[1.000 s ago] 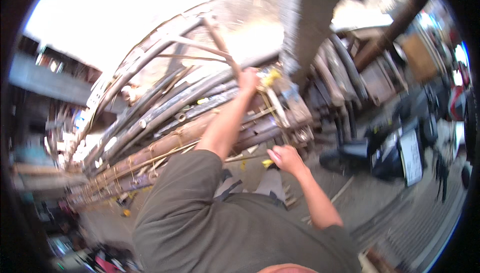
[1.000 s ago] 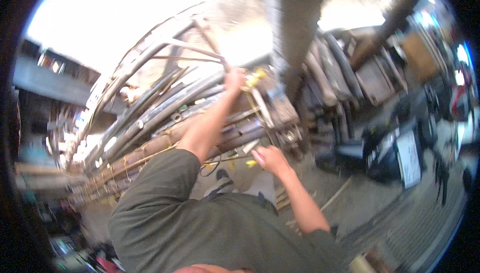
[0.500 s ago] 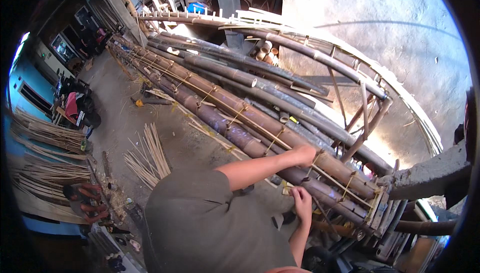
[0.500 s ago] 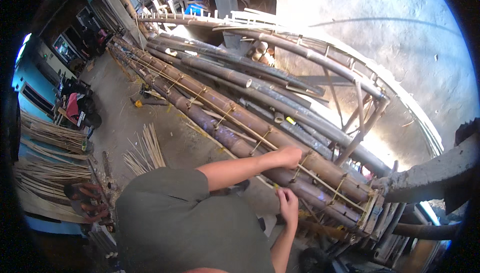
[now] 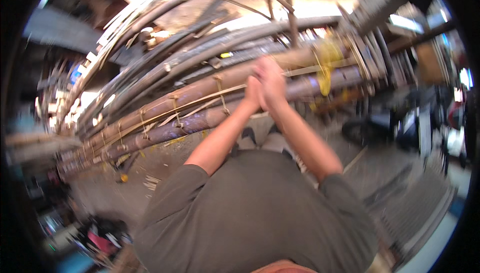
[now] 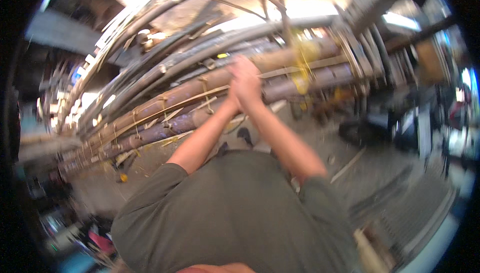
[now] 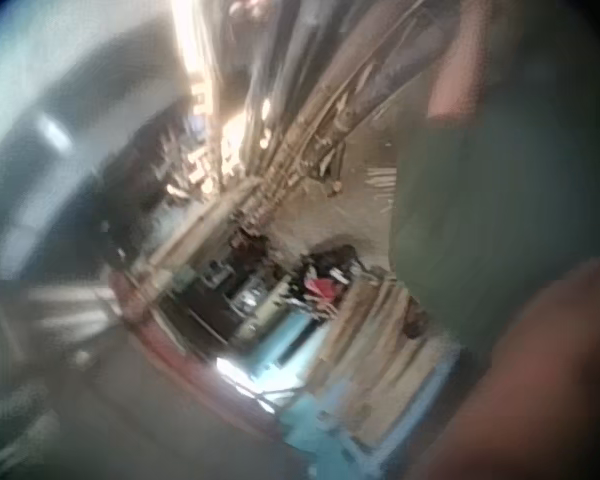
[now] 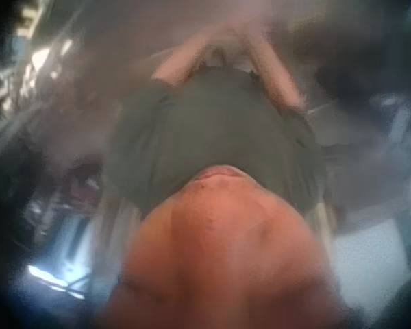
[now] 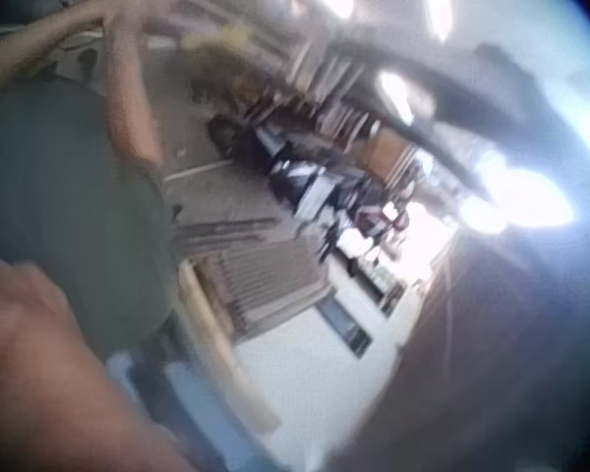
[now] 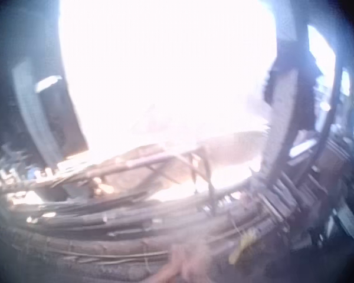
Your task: The person repeatedly ties thin bamboo sticks to a horizontal bamboo rack using yellow plastic ties. They pick up sticks from a pile on the floor, position them against the rack, wrap the ties around the sticks and rack, and secure them. The process is repeated multiple times throughout the clip.
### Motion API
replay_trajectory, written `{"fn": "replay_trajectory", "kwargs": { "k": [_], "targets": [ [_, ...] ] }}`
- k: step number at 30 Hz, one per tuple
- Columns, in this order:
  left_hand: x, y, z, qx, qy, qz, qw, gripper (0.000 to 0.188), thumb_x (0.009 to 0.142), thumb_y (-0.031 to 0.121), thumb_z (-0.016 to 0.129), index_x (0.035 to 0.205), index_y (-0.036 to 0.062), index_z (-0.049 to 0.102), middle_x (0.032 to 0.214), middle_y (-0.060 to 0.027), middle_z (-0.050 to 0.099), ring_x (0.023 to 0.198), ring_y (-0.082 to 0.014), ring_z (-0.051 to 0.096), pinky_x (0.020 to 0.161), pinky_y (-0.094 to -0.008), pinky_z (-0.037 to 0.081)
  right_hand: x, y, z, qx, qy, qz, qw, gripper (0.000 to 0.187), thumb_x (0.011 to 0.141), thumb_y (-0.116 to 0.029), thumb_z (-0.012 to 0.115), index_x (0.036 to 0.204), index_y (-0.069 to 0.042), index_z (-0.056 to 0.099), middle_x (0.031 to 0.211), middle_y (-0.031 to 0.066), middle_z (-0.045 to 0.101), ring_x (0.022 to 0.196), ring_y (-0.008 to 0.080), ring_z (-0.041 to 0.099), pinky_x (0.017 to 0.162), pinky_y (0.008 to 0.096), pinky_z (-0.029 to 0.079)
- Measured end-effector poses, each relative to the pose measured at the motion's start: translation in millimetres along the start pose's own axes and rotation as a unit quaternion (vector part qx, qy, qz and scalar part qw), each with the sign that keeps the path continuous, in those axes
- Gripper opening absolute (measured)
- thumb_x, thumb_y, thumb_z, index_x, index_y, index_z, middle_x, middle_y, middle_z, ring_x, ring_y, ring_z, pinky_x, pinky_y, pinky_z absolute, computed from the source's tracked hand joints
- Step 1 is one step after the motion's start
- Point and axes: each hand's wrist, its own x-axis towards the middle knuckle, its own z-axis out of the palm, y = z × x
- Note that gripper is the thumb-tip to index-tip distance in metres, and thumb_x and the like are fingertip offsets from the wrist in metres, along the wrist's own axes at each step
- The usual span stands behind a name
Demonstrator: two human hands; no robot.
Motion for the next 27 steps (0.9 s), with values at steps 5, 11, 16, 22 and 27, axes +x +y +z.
{"fn": "replay_trajectory", "kwargs": {
  "k": [5,11,16,22,27],
  "targets": [
    [22,44,-47,-0.019,-0.091,-0.114,0.989,0.028,0.094,0.027,0.05,0.102,0.0072,0.068,0.094,-0.0226,0.067,0.092,-0.0417,0.064,0.08,-0.0501,0.049,86,-4,-41,-0.756,-0.067,-0.035,0.65,0.047,0.096,-0.046,0.049,0.092,-0.005,0.071,0.08,0.011,0.066,0.08,0.0214,0.062,0.08,0.0414,0.048],
    [21,35,-53,0.055,-0.146,-0.153,0.976,0.031,0.096,0.032,0.048,0.106,0.0106,0.068,0.096,-0.0211,0.067,0.096,-0.0407,0.063,0.079,-0.0495,0.049,70,-40,-66,-0.234,-0.222,0.094,0.942,0.043,0.097,-0.038,0.051,0.074,-0.004,0.063,0.068,0.0082,0.062,0.065,0.0136,0.057,0.064,0.035,0.048],
    [31,51,-45,0.036,-0.075,-0.14,0.987,0.028,0.094,0.035,0.052,0.101,0.0129,0.068,0.087,-0.0194,0.067,0.085,-0.0409,0.064,0.075,-0.0503,0.049,-92,52,-134,-0.45,-0.237,0.085,0.857,0.04,0.094,-0.027,0.054,0.067,0.001,0.051,0.054,0.0127,0.045,0.052,0.0163,0.041,0.055,0.0365,0.04],
    [112,40,-62,-0.289,0.049,-0.159,0.943,0.024,0.097,0.022,0.054,0.093,0.0044,0.07,0.066,0.0011,0.061,0.062,-0.0046,0.053,0.056,-0.0266,0.042,-97,-31,-78,-0.375,-0.204,0.043,0.903,0.044,0.094,-0.032,0.053,0.064,0.001,0.052,0.055,0.0197,0.047,0.046,0.0288,0.043,0.052,0.0436,0.038],
    [142,-55,-16,0.078,0.05,-0.174,0.98,0.03,0.093,0.027,0.047,0.088,0.007,0.068,0.085,-0.0198,0.068,0.084,-0.0436,0.064,0.075,-0.05,0.048,-114,-29,-99,-0.387,-0.208,0.063,0.896,0.041,0.093,-0.028,0.054,0.064,0.002,0.051,0.057,0.0196,0.048,0.049,0.0262,0.044,0.053,0.0407,0.038]
  ]
}}
